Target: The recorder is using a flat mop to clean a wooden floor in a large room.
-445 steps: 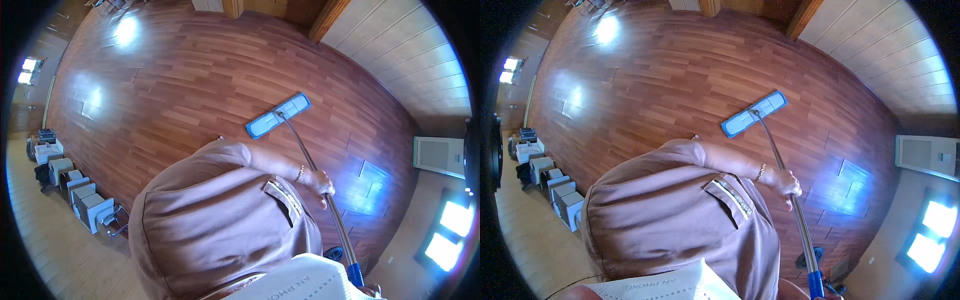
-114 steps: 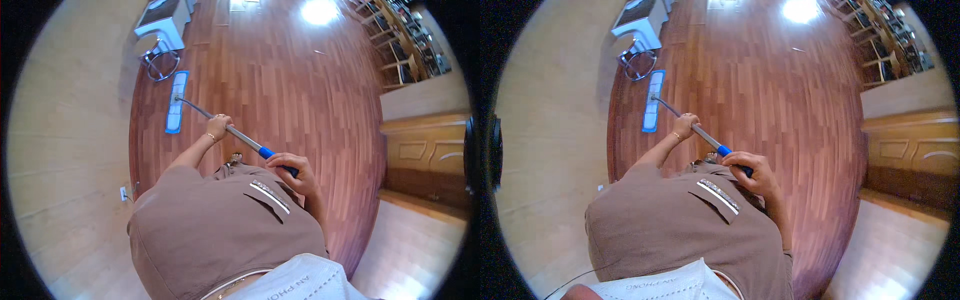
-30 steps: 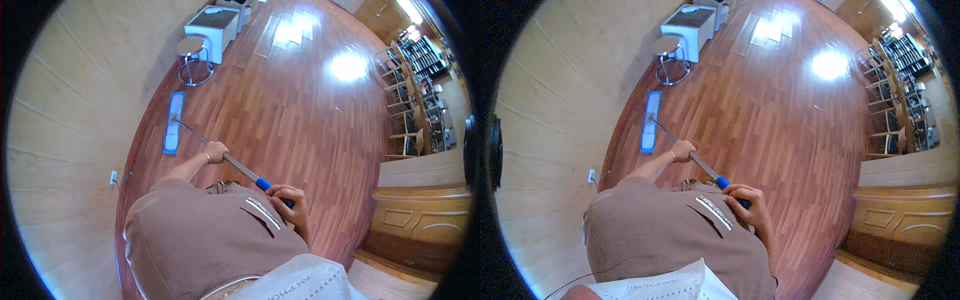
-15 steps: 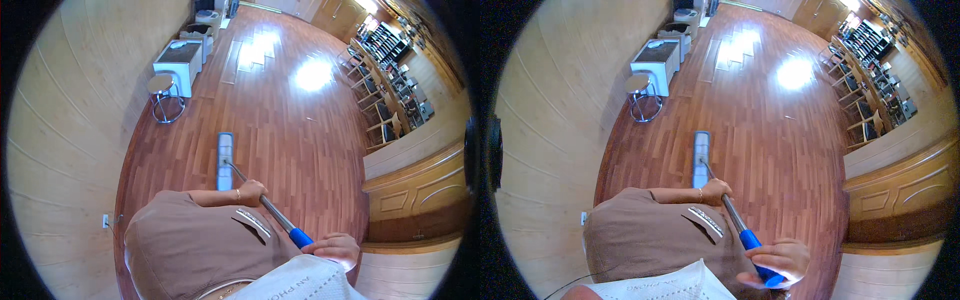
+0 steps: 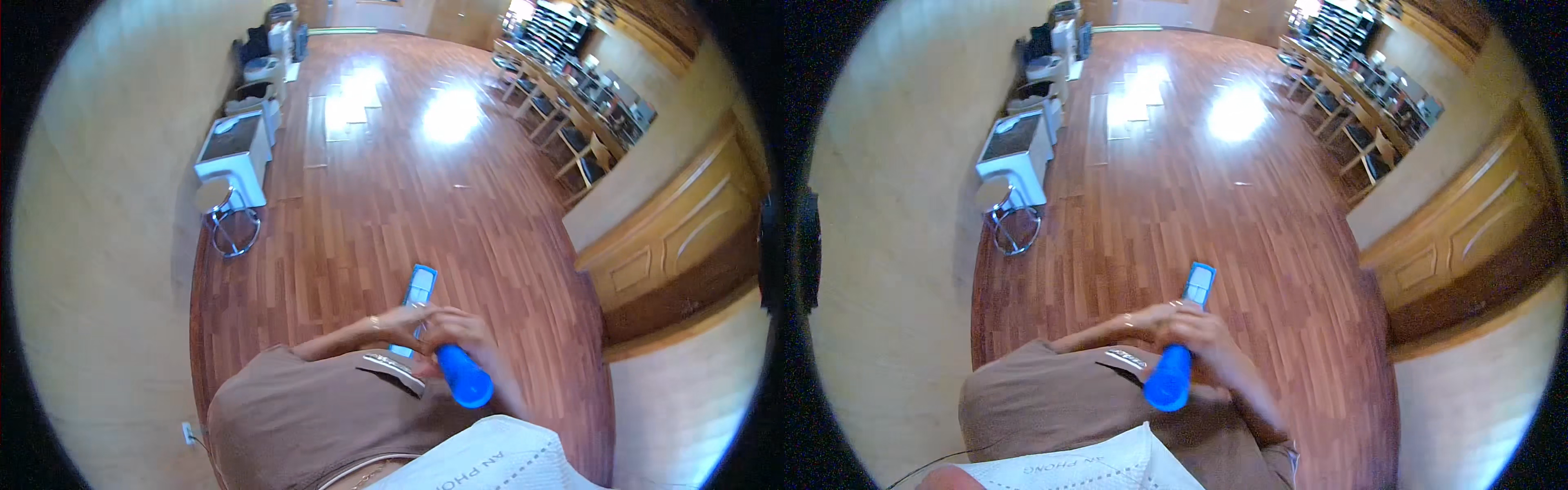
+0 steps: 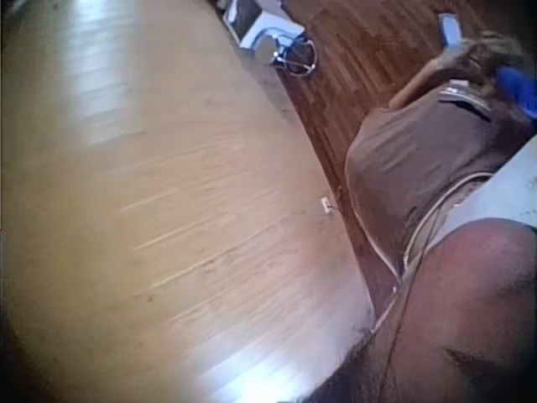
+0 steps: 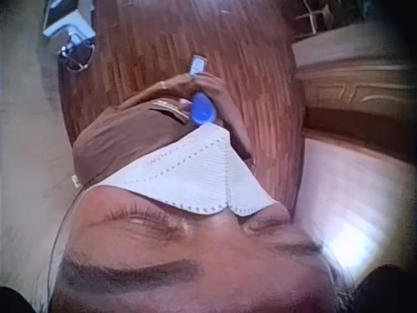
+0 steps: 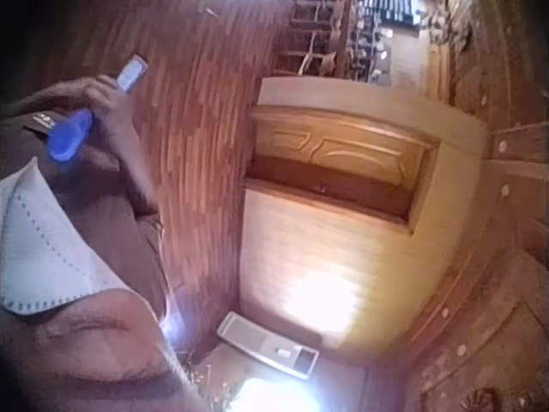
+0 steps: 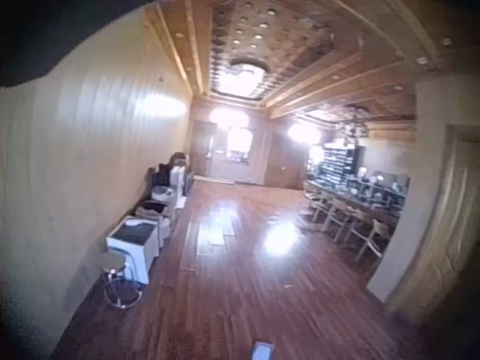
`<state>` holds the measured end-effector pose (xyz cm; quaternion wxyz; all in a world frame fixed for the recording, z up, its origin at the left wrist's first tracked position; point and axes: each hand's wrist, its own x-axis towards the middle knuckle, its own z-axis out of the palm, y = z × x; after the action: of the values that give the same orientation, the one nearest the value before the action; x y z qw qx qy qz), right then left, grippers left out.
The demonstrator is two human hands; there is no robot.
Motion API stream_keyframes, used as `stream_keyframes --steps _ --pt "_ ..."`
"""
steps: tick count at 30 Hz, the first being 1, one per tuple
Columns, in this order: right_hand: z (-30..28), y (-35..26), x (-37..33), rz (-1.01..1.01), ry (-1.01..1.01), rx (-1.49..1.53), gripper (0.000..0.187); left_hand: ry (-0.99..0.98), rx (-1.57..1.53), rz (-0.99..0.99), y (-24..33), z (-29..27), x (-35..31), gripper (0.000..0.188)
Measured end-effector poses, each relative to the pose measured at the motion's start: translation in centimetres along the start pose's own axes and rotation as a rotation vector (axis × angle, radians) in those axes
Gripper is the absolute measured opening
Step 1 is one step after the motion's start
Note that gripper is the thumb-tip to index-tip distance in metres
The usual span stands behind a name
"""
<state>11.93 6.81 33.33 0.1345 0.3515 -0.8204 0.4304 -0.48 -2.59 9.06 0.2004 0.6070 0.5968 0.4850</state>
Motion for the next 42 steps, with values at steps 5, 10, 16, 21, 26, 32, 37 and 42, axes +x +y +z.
stream_keyframes --steps 5,10,16,21,26,32,37,42 --pt "4.9 6.7 -1.1 0.438 0.122 0.161 0.024 0.263 -0.521 -0.010 19.0 -14.1 -3.1 0.080" --pt "10.9 13.2 1.3 0.267 0.029 0.068 0.025 0.584 -0.108 0.858 25.9 -16.5 -2.8 0.086" --pt "15.9 21.3 -2.8 0.517 0.047 0.056 0.018 0.581 0.097 0.701 26.7 -18.6 -4.3 0.053" --pt "16.9 20.5 -2.0 0.578 0.199 -0.117 0.013 0.665 0.120 0.690 26.3 -19.9 -3.8 0.041" --pt "16.4 17.5 -2.5 0.658 0.328 -0.157 0.009 0.656 -0.074 0.715 26.8 -21.3 -2.6 0.030" --pt "15.7 14.1 -8.5 0.935 0.480 -0.346 0.008 0.363 -0.275 0.745 24.0 -20.7 1.0 0.028" --pt "16.5 7.1 -14.3 0.988 0.854 -0.467 0.018 -0.052 -0.393 0.751 25.4 -16.9 4.4 0.027" --pt "20.7 -0.8 -20.0 1.274 1.106 -0.580 0.014 -0.515 -0.548 0.726 26.5 -11.7 6.9 0.023"
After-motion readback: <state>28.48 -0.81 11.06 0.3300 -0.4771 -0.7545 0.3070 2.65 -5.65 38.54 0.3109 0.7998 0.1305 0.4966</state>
